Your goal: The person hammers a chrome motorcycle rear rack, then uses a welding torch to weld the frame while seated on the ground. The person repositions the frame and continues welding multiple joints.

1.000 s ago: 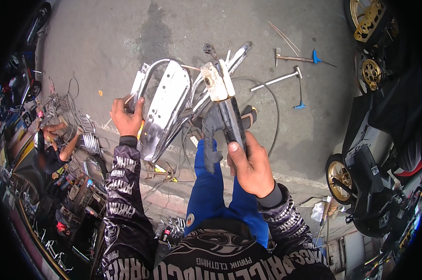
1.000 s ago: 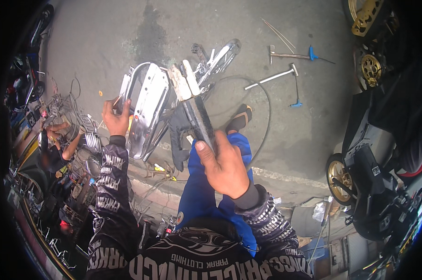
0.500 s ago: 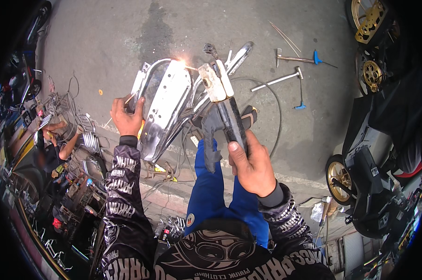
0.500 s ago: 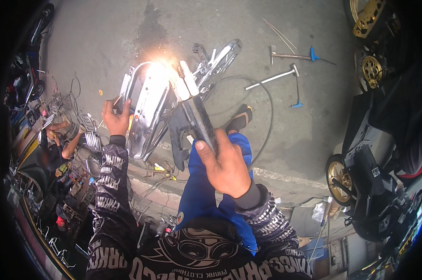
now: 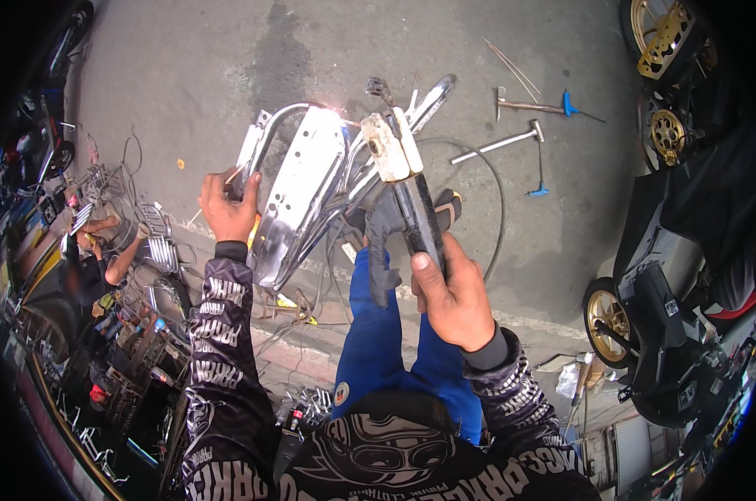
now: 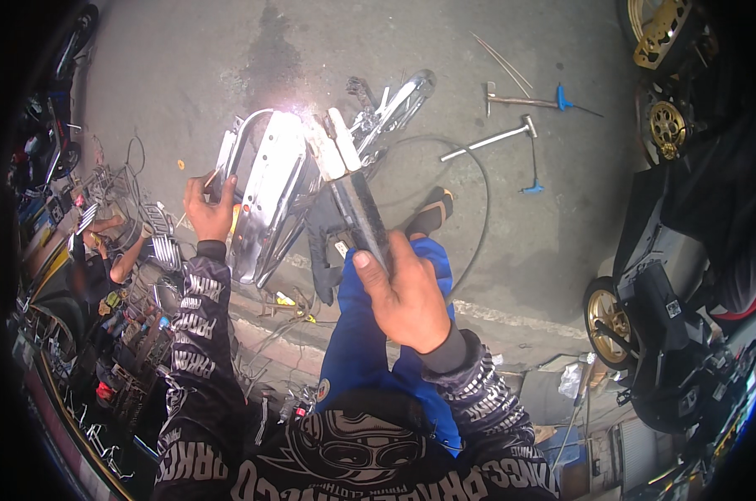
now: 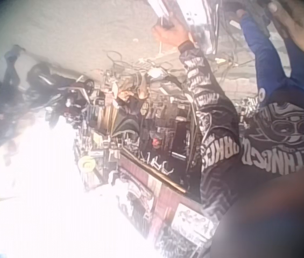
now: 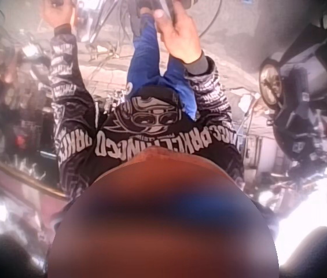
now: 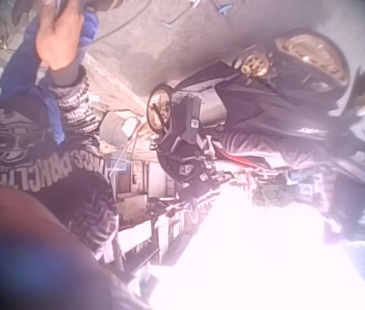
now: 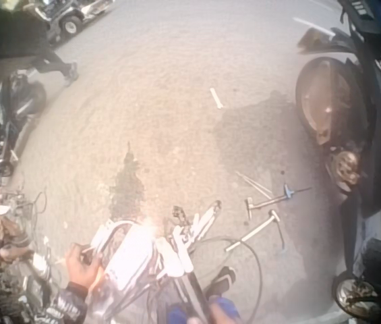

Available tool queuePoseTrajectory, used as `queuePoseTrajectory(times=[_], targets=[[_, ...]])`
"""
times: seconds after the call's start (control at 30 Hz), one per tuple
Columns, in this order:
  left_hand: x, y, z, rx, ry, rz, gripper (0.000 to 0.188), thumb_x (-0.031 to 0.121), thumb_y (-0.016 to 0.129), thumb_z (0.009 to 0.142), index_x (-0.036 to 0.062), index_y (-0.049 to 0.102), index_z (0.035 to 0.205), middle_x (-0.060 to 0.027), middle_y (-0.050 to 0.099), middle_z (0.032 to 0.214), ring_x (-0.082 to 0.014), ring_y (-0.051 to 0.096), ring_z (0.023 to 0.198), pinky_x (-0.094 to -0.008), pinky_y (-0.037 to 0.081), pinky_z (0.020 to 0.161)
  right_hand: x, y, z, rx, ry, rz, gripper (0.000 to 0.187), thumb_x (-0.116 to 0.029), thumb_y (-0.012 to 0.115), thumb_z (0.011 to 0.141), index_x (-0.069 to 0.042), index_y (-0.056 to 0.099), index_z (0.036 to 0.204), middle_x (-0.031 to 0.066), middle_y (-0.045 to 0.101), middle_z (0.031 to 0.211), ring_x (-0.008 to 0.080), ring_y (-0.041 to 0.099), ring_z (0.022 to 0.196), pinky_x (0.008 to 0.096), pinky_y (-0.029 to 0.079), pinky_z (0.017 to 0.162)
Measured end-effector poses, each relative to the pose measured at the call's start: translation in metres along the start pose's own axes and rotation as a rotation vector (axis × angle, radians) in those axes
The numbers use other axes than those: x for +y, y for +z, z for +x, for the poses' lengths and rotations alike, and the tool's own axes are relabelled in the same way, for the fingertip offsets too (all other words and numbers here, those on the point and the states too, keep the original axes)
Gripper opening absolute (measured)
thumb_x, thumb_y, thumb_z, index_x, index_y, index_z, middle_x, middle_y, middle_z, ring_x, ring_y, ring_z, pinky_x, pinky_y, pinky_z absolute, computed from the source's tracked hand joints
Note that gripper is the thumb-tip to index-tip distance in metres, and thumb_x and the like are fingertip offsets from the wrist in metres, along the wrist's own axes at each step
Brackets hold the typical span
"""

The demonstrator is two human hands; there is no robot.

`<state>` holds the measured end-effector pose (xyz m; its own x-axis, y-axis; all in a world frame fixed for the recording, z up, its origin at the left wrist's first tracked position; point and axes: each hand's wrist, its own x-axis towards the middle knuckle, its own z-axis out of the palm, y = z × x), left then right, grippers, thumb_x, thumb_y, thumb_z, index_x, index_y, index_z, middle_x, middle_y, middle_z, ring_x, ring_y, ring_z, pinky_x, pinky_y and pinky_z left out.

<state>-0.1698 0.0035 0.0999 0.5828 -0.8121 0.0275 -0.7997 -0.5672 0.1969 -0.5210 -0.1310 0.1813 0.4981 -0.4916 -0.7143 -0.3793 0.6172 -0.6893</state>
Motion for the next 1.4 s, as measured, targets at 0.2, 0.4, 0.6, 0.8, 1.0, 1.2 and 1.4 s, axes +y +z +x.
queuePoseTrajectory(times=[0.2,0.4,0.6,0.8,1.0,1.2,1.4], targets=[[-0.001,0.000,0.001,0.008,0.017,0.010,0.039,0.036,0.084,0.078,0.0068,0.071,0.100,-0.0033,0.057,0.086,-0.0216,0.056,0.075,-0.0379,0.040,0.076,0.004,0.000,0.001,-0.009,-0.012,0.013,0.035,-0.029,0.060,0.102,0.005,0.054,0.101,0.0190,0.063,0.069,0.0349,0.063,0.061,0.0418,0.046,0.058],[-0.001,0.000,0.001,0.002,0.003,-0.026,0.039,0.037,0.084,0.079,0.0068,0.071,0.099,-0.0036,0.057,0.086,-0.0217,0.056,0.075,-0.0380,0.040,0.075,0.009,0.002,-0.001,-0.051,-0.039,0.196,0.038,-0.038,0.052,0.105,0.000,0.053,0.107,0.0046,0.057,0.067,0.0111,0.054,0.054,0.0269,0.043,0.050],[-0.001,0.001,0.003,0.016,0.008,-0.020,0.038,0.037,0.084,0.079,0.0073,0.071,0.099,-0.0022,0.057,0.085,-0.0202,0.055,0.072,-0.0374,0.040,0.075,0.013,0.001,-0.001,-0.042,-0.022,0.186,0.040,-0.038,0.052,0.105,0.002,0.052,0.108,0.0054,0.058,0.067,0.0122,0.055,0.053,0.0282,0.044,0.050],[-0.002,0.000,0.003,0.000,0.001,-0.007,0.039,0.037,0.084,0.078,0.0076,0.070,0.098,-0.0019,0.057,0.085,-0.0194,0.055,0.071,-0.0371,0.040,0.075,0.018,0.004,0.002,-0.042,0.001,0.118,0.037,-0.033,0.056,0.103,0.003,0.051,0.106,0.0083,0.061,0.063,0.0175,0.060,0.052,0.0324,0.046,0.050],[-0.003,0.002,0.004,0.025,0.006,-0.039,0.039,0.036,0.085,0.077,0.0069,0.070,0.098,-0.0025,0.058,0.085,-0.0200,0.055,0.070,-0.0371,0.041,0.075,0.020,0.005,0.005,-0.012,-0.059,0.048,0.035,-0.030,0.058,0.102,0.005,0.051,0.106,0.0129,0.061,0.062,0.0269,0.062,0.055,0.0381,0.046,0.055],[-0.003,0.001,0.004,0.023,0.021,-0.022,0.038,0.034,0.086,0.077,0.0061,0.070,0.098,-0.0032,0.059,0.085,-0.0205,0.055,0.070,-0.0373,0.042,0.074,0.019,0.005,0.004,-0.022,-0.012,0.061,0.035,-0.029,0.059,0.102,0.005,0.052,0.106,0.0152,0.060,0.063,0.0302,0.061,0.057,0.0402,0.045,0.057],[-0.001,0.000,0.005,0.023,0.020,-0.017,0.037,0.032,0.086,0.077,0.0057,0.070,0.098,-0.0034,0.059,0.085,-0.0207,0.055,0.070,-0.0371,0.042,0.074,0.021,0.007,0.005,-0.002,-0.043,0.041,0.036,-0.030,0.059,0.101,0.005,0.052,0.104,0.0165,0.058,0.063,0.0311,0.058,0.057,0.0407,0.043,0.056]])
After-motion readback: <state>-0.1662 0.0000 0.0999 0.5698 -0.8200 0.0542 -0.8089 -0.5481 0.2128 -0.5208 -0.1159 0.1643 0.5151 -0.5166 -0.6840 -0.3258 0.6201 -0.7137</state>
